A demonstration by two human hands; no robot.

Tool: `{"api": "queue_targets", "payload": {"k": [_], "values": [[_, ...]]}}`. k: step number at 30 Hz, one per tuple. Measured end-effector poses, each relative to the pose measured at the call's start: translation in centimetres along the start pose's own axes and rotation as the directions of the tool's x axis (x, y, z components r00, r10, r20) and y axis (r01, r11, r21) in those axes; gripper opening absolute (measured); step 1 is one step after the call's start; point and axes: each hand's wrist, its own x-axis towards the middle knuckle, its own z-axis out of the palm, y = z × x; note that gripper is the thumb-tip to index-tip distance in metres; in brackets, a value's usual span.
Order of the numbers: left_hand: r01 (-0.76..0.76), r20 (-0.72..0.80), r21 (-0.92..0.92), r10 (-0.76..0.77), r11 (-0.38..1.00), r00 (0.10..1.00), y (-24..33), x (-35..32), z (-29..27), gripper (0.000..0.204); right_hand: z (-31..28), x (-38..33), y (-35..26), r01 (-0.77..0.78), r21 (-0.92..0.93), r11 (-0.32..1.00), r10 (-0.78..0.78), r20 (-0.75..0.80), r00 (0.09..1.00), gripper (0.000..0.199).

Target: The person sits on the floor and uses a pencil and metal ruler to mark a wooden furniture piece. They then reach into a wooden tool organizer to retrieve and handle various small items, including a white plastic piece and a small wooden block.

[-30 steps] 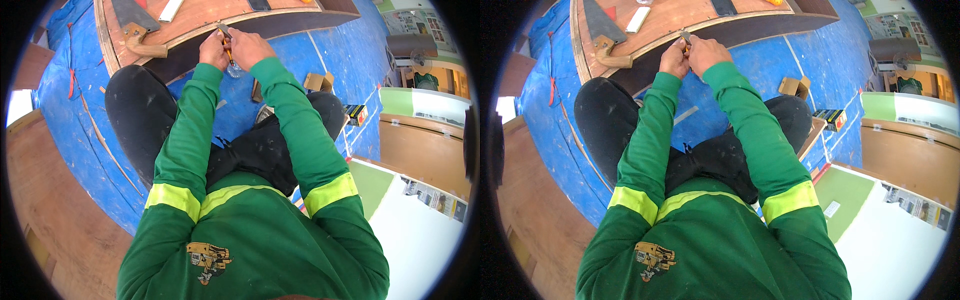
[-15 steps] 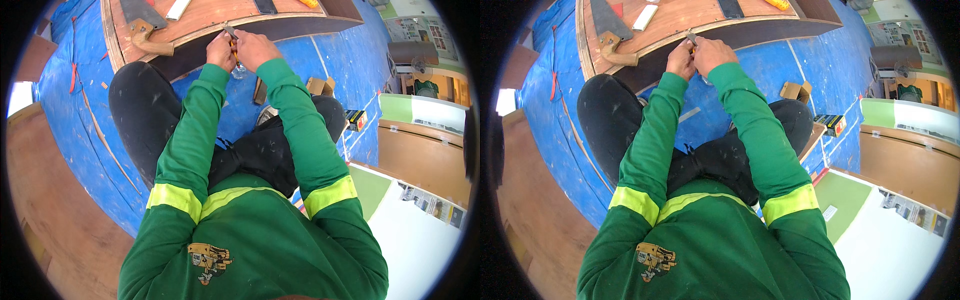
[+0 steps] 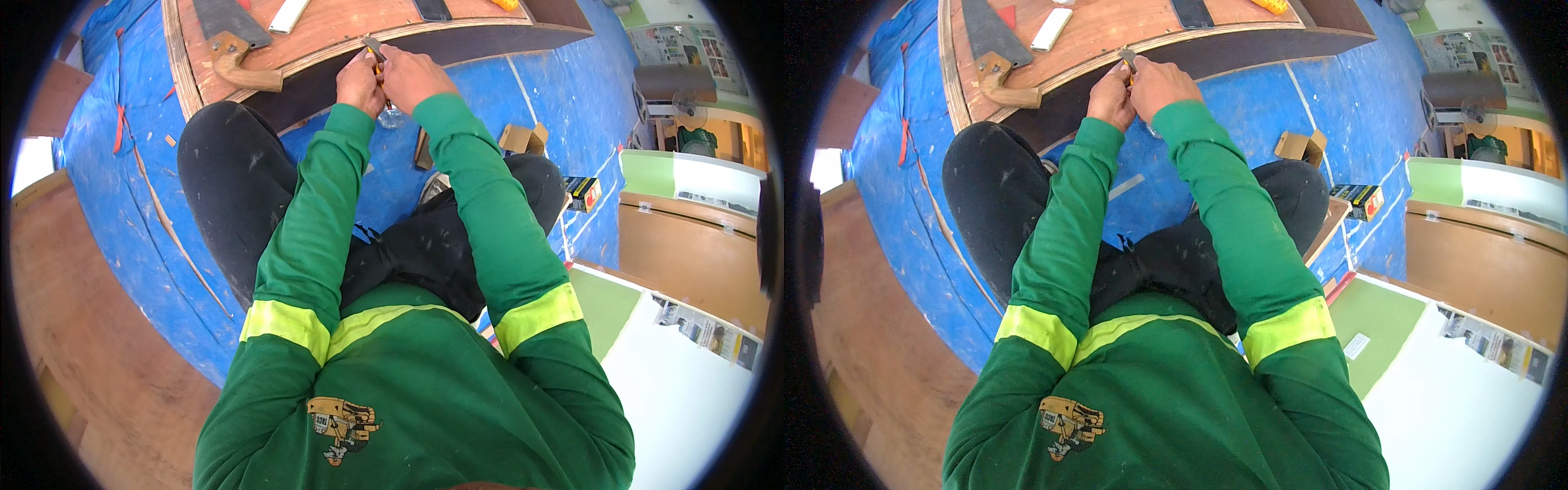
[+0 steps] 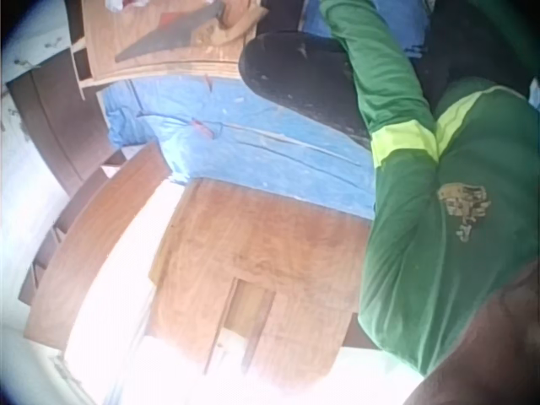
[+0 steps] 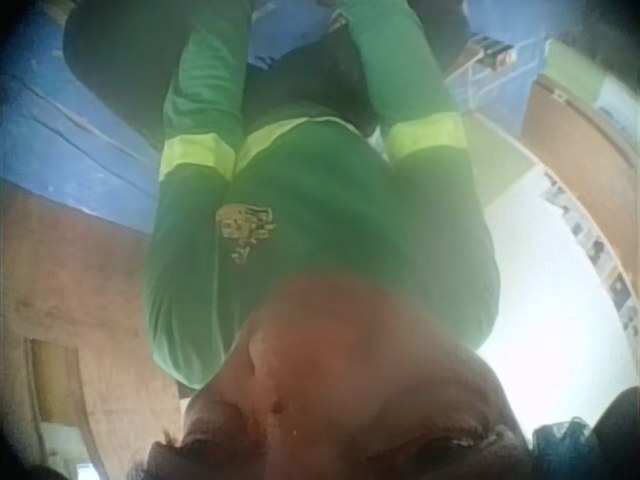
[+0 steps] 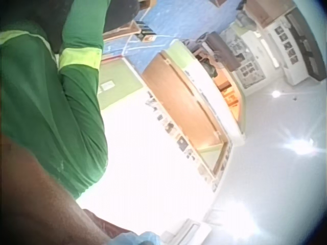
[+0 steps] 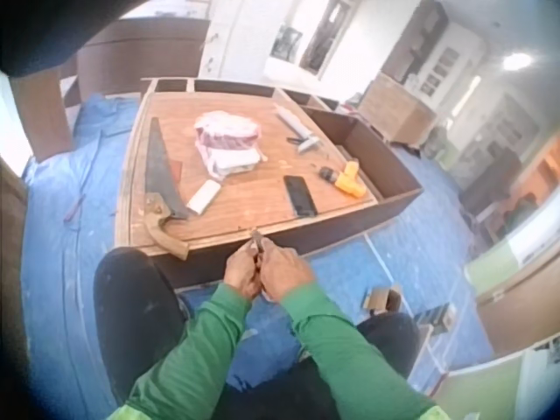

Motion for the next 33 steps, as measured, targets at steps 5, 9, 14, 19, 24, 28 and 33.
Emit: {"api": "queue_targets", "payload": {"k": [5, 9, 14, 19, 24, 28, 33], "values": [[0.006, -0.05, -0.055, -0.008, 0.998, 0.999, 0.7, -0.3, 0.5, 0.03, 0.1, 0.2, 0.5, 0.006, 0.044, 0.999, -0.007, 0.018, 1.0, 0.045], [0.001, -0.014, -0.06, -0.002, 0.998, 1.0, 0.6, 0.1, -0.4, 0.027, 0.1, -0.7, 0.5, 0.014, 0.032, 0.999, -0.015, 0.04, 0.999, 0.046], [-0.015, -0.06, -0.069, 0.011, 0.998, 0.998, 0.7, -0.9, 0.6, 0.025, -0.9, -1.5, -0.1, -0.031, 0.026, 0.999, 0.029, 0.068, 0.997, 0.046], [-0.021, -0.046, -0.031, 0.02, 0.999, 0.999, 0.7, -0.8, 0.5, 0.025, -0.5, -1.7, -0.1, -0.06, 0.041, 0.997, 0.058, 0.049, 0.997, 0.047], [-0.018, -0.027, -0.038, 0.017, 0.999, 0.999, 0.9, -0.6, 0.2, 0.028, 0.3, -0.8, 0.2, -0.025, 0.072, 0.997, 0.025, 0.013, 1.0, 0.046], [-0.002, -0.053, -0.015, 0.001, 1.0, 0.999, 0.7, -0.8, 0.5, 0.032, 0.4, -0.9, 0.2, -0.02, 0.075, 0.997, 0.02, -0.007, 1.0, 0.045], [-0.011, -0.024, -0.022, 0.01, 1.0, 1.0, 0.5, -0.8, 0.6, 0.033, 0.3, -0.2, -0.3, -0.022, 0.045, 0.999, 0.023, -0.011, 1.0, 0.046]]}}
